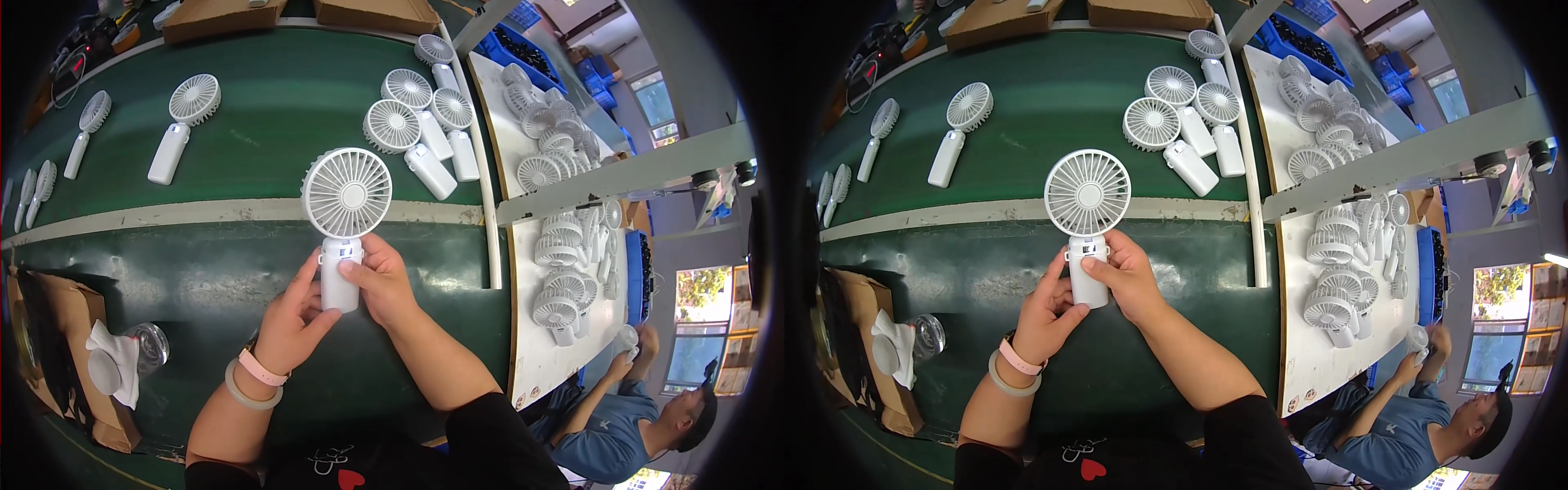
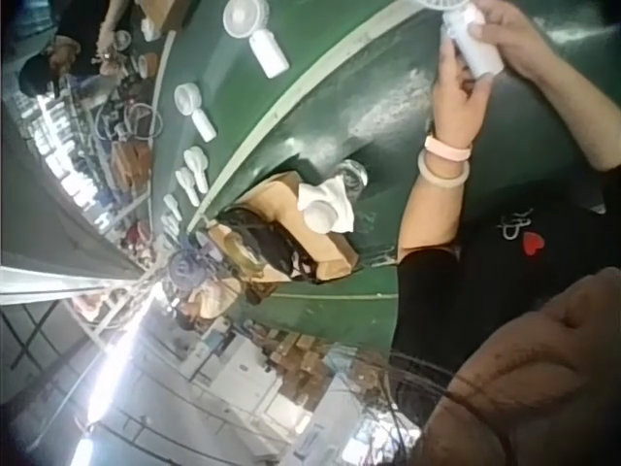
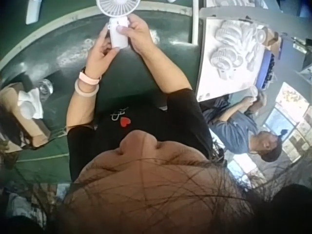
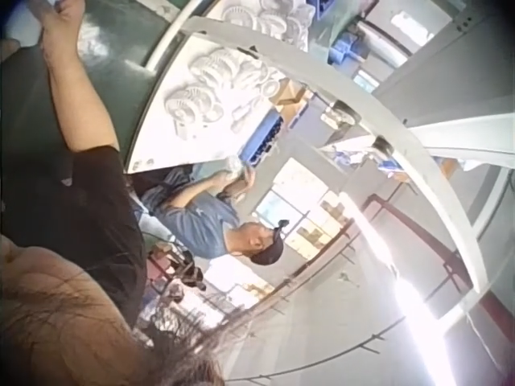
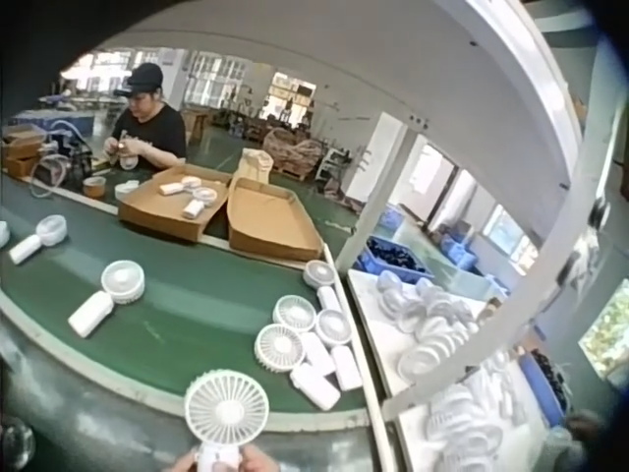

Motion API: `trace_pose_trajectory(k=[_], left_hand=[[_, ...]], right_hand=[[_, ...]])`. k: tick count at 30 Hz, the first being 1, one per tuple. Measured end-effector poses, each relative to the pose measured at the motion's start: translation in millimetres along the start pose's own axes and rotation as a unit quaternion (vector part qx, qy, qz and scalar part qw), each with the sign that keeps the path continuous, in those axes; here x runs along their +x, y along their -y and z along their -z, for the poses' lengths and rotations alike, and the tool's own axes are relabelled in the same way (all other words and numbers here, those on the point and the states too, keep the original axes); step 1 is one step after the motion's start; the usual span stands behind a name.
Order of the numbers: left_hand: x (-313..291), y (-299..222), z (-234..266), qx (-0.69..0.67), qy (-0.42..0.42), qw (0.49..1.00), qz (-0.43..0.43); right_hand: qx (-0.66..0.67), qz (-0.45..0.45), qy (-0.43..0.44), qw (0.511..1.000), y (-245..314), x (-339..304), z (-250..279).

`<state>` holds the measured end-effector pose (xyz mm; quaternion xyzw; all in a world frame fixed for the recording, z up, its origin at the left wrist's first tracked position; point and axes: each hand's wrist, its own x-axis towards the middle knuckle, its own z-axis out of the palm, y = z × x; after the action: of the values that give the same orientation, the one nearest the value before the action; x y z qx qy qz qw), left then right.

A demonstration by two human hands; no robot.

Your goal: Testing the operation of battery-powered handheld fans and placing them on an assembly line.

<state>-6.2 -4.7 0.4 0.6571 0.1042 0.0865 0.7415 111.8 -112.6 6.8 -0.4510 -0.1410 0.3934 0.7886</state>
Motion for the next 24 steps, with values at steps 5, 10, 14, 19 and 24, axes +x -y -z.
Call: trace_pose_trajectory(k=[5,10,14,19,24], left_hand=[[0.4,-2.9,0.4,-0.005,0.002,1.000,0.010],[1.3,-2.2,-0.1,-0.021,0.002,1.000,0.015],[-0.1,-4.8,-1.6,-0.037,-0.002,0.999,0.024],[0.9,-1.0,-0.6,-0.053,-0.003,0.998,0.031],[-0.1,-1.6,0.7,-0.038,0.019,0.999,0.019]], right_hand=[[0.015,-0.005,-0.005,1.000,0.1,1.7,-0.1],[0.030,-0.009,-0.003,1.000,0.4,3.0,1.6],[0.036,-0.026,0.004,0.999,3.6,2.6,1.9],[0.048,-0.035,0.000,0.998,4.8,4.4,2.5],[0.059,-0.040,0.011,0.997,5.9,2.7,2.4]])
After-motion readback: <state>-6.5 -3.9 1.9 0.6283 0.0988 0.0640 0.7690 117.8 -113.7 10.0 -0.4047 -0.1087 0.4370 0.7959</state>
